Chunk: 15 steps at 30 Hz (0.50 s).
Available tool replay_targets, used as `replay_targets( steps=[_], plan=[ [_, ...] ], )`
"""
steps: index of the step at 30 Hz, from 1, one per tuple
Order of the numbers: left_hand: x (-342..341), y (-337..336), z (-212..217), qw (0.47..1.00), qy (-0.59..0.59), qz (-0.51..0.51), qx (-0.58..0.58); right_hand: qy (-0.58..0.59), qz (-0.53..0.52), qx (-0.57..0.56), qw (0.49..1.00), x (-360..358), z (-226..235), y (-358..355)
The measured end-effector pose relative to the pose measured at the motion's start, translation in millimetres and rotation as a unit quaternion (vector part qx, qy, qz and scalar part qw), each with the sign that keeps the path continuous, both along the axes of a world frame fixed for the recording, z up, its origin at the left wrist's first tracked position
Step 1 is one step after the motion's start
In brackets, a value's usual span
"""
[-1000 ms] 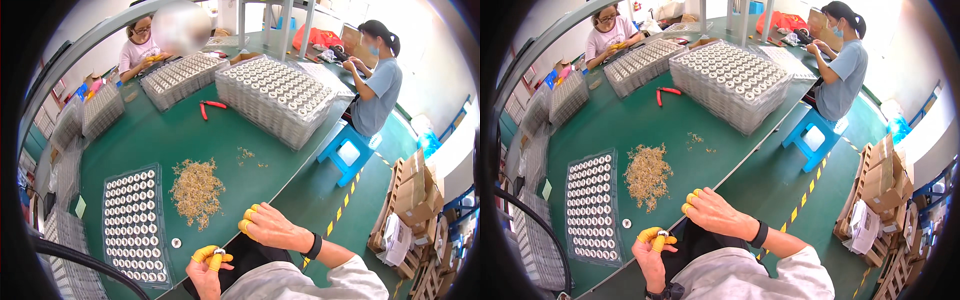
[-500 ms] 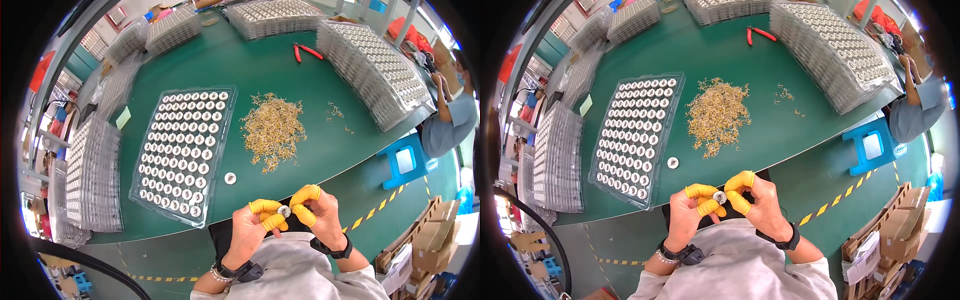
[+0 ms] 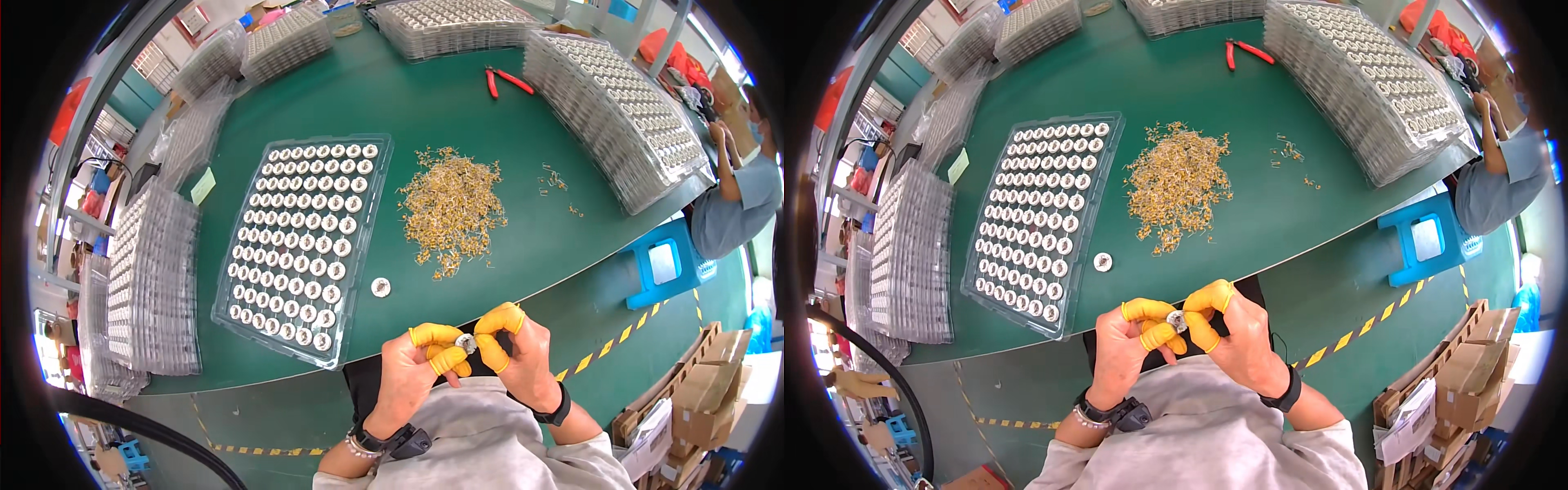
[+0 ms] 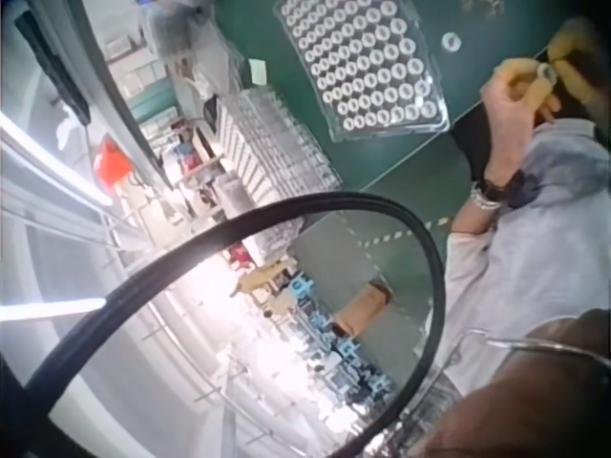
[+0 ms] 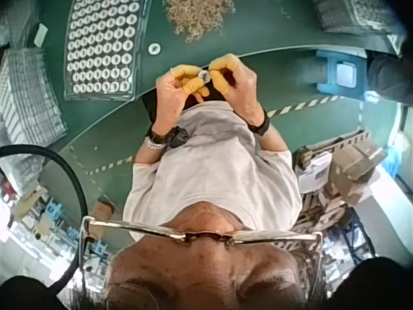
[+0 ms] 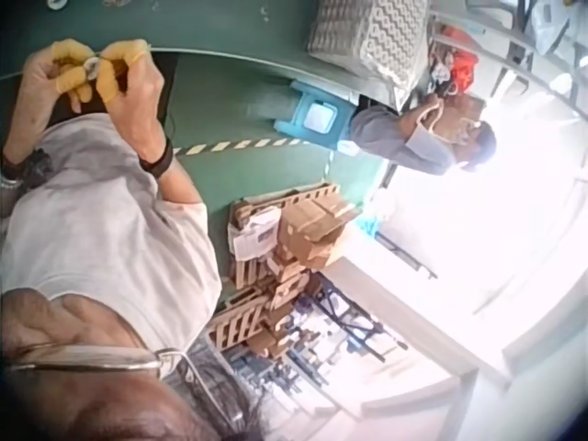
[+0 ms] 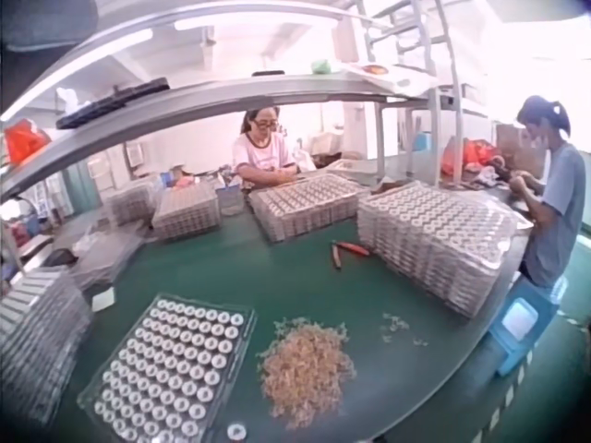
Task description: Assembling small electronic components by inserting tiny gold pins into white circular bases and placing them into an organized tray.
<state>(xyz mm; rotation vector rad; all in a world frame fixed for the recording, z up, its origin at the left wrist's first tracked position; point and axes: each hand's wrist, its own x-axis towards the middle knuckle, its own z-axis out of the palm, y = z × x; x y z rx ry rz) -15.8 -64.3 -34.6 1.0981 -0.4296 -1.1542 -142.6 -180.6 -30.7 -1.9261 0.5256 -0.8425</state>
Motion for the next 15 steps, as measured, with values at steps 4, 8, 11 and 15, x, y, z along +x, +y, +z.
replay_targets(
  steps=[4, 8, 11, 15],
  plan=[
    [-0.3, 0.8, -1.0, 1.0, -0.01, 0.002, 0.007, -0.003, 0.007, -0.007, 1.0, -0.7, -1.3, 0.5],
    [-1.8, -0.3, -1.2, 1.0, -0.022, 0.007, 0.005, -0.036, -0.015, -0.187, 0.982, 3.9, -5.2, -1.6],
    [-4.5, 0.2, -0.9, 0.999, -0.034, 0.015, 0.016, -0.054, -0.008, -0.237, 0.97, 5.0, -8.6, -2.6],
    [-8.0, 1.2, -2.2, 0.997, -0.076, 0.029, 0.014, -0.034, 0.026, -0.234, 0.971, 1.8, -7.0, -6.2]
  ],
)
